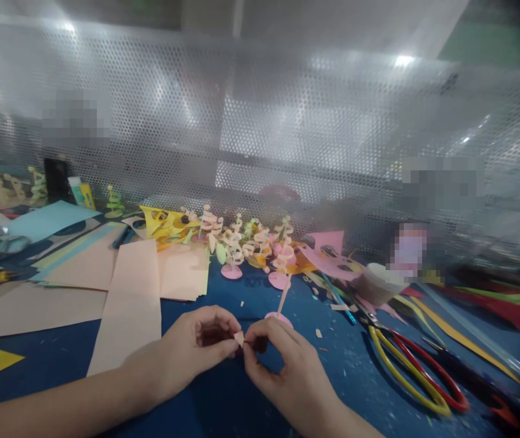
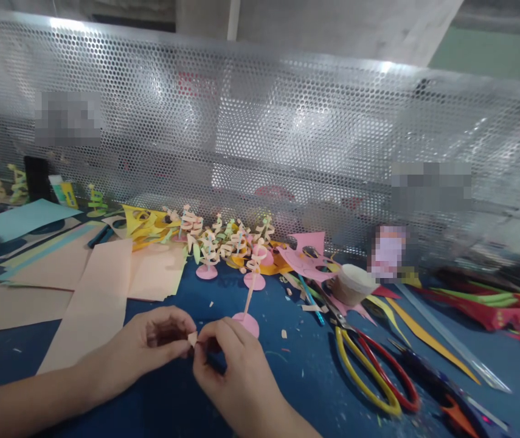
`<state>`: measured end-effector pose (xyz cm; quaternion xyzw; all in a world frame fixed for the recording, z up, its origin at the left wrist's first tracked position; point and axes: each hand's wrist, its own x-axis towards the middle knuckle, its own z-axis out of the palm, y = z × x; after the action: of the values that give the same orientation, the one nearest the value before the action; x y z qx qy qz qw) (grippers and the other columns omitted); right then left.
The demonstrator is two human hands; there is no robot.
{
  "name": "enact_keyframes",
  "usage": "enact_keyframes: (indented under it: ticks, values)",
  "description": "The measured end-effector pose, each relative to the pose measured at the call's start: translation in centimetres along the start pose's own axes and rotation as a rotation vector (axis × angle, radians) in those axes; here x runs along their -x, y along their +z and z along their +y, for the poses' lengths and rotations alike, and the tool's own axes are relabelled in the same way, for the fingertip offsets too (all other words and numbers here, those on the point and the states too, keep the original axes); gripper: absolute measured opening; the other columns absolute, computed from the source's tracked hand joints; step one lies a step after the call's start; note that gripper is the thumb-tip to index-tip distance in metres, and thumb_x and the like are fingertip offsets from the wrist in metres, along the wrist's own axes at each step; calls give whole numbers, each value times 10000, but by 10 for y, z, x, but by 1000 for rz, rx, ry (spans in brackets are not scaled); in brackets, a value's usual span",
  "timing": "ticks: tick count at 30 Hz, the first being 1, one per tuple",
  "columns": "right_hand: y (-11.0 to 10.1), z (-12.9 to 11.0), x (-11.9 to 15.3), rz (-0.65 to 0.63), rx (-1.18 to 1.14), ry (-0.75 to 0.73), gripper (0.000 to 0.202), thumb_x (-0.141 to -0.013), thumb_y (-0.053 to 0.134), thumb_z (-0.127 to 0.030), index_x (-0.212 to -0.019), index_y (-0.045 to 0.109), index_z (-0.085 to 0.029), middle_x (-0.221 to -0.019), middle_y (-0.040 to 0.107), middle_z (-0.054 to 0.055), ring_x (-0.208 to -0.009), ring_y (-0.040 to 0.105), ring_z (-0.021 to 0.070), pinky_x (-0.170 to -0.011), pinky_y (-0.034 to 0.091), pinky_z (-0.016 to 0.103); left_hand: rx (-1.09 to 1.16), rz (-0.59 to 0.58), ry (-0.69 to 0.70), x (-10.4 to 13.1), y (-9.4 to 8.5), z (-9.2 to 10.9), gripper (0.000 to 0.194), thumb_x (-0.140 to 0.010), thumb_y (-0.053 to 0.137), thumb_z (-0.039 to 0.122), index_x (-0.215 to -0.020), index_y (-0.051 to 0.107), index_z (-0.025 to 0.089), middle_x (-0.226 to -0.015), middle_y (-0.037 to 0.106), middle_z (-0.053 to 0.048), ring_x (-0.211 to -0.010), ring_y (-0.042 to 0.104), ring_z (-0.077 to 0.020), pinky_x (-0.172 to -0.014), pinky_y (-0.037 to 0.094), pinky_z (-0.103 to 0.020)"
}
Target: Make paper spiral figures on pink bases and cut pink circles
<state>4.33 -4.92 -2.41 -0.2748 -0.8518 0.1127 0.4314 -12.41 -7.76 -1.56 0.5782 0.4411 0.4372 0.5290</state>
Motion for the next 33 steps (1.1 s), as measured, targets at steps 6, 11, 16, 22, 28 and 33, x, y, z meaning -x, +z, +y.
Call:
enact_keyframes:
  ticks: [6, 11, 16, 22, 28, 33]
  values:
    - [1, 0, 2, -3, -7, -26, 144, -691, 461, -62, -688, 507, -198, -590, 548, -25, -543, 527, 101, -521, 439, 188, -77, -18, 6, 3, 0, 2, 96, -745, 581, 225, -818, 632, 190, -826, 637, 0, -806, 575, -153, -772, 445, -272]
    - [2, -2, 4, 29, 9, -88, 172, -632, 437, -35, -668, 504, -189, -577, 536, -17, -512, 512, 99, -469, 413, 178, 4, -78, -25, 4, 3, 0, 97, -714, 623, 218, -805, 616, 187, -802, 639, 2, -789, 585, -154, -757, 448, -274]
    - [1, -2, 3, 6, -25, -63, 166, -683, 446, -39, -677, 510, -192, -589, 543, -18, -533, 523, 100, -497, 430, 181, 38, -65, -1, 2, 2, -2, 95, -717, 629, 209, -794, 577, 185, -770, 604, 20, -762, 564, -132, -729, 438, -249]
    - [-1, 1, 0, 2, -69, 1, 148, -755, 474, -79, -793, 549, -200, -675, 609, -4, -602, 569, 113, -576, 479, 207, -12, 32, 47, 1, 1, -4, 77, -756, 590, 227, -823, 591, 190, -823, 599, 3, -823, 558, -151, -795, 427, -273]
    - [-3, 1, 0, 17, -93, 6, 147, -760, 486, -73, -792, 547, -203, -685, 605, -6, -611, 569, 113, -579, 481, 204, 124, 23, 64, 1, 2, -8, 256, -729, 633, 202, -960, 524, 217, -786, 591, 14, -788, 568, -138, -776, 430, -278]
    - [-3, 1, 0, -10, -90, -6, 143, -762, 493, -70, -770, 546, -202, -666, 596, -12, -613, 558, 114, -607, 477, 220, 74, -6, 72, 2, 3, -4, 75, -746, 601, 180, -791, 541, 186, -767, 578, 16, -774, 550, -127, -748, 423, -258]
